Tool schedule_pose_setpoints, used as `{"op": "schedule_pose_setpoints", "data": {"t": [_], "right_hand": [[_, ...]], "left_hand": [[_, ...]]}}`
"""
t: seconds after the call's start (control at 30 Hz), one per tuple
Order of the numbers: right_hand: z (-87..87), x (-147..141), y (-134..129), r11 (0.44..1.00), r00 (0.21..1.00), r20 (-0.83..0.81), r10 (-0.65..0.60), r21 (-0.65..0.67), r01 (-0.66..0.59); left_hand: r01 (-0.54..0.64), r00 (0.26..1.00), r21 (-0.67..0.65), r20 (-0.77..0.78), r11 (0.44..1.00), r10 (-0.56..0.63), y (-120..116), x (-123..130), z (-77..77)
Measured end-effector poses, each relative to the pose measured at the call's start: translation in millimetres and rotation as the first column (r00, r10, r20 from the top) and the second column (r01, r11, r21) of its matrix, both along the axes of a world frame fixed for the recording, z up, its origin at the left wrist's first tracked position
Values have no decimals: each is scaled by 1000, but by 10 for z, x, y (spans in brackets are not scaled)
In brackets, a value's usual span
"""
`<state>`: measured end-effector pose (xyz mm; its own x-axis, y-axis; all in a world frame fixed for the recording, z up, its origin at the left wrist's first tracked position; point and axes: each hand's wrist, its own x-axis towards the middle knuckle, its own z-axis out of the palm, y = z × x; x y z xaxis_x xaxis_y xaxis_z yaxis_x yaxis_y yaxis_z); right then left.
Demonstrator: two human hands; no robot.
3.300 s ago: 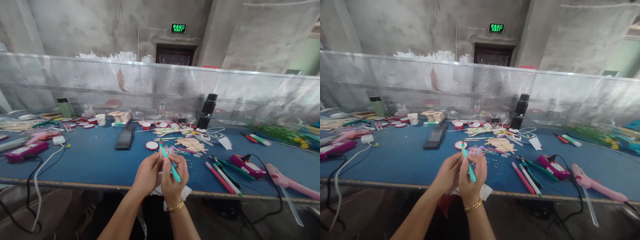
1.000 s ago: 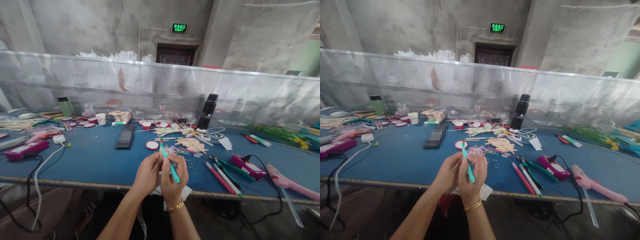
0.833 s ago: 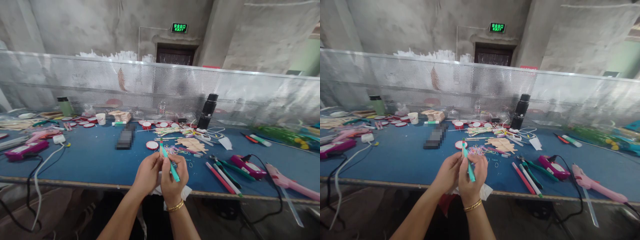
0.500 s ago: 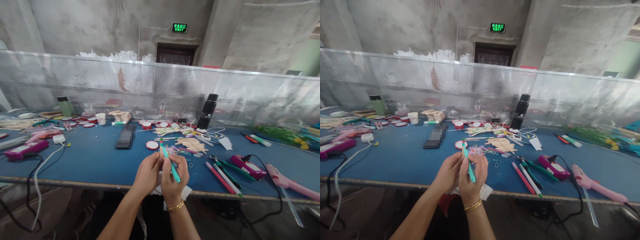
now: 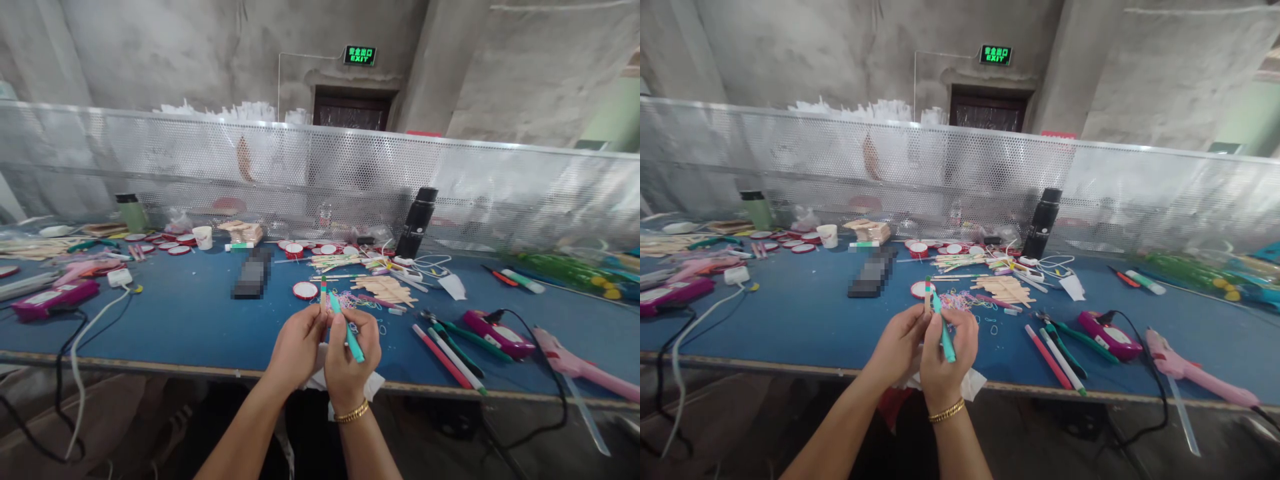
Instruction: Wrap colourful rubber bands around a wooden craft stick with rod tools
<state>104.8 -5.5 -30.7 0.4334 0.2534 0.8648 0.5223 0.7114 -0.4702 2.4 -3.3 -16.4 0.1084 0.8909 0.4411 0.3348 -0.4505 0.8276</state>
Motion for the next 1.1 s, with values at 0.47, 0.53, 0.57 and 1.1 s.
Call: {"op": "schedule_pose_setpoints", "data": {"t": [0.47, 0.53, 0.57, 1.1], "right_hand": [[-10, 1, 7, 999, 999, 34, 20, 27, -21], [-9, 3, 7, 998, 997, 62, 55, 28, -57], [-8, 4, 9, 998, 996, 66, 60, 22, -62], [-20, -2, 46, 1000, 1000, 12, -6, 4, 6]], "left_hand": [[-12, 1000, 2, 7, 1000, 12, 4, -1, 4], [-8, 1000, 0, 19, 1000, 8, 10, 0, -8], [-7, 1000, -2, 20, 1000, 7, 14, 0, -14], [-25, 999, 10, 36, 1000, 25, 59, -7, 0]]}}
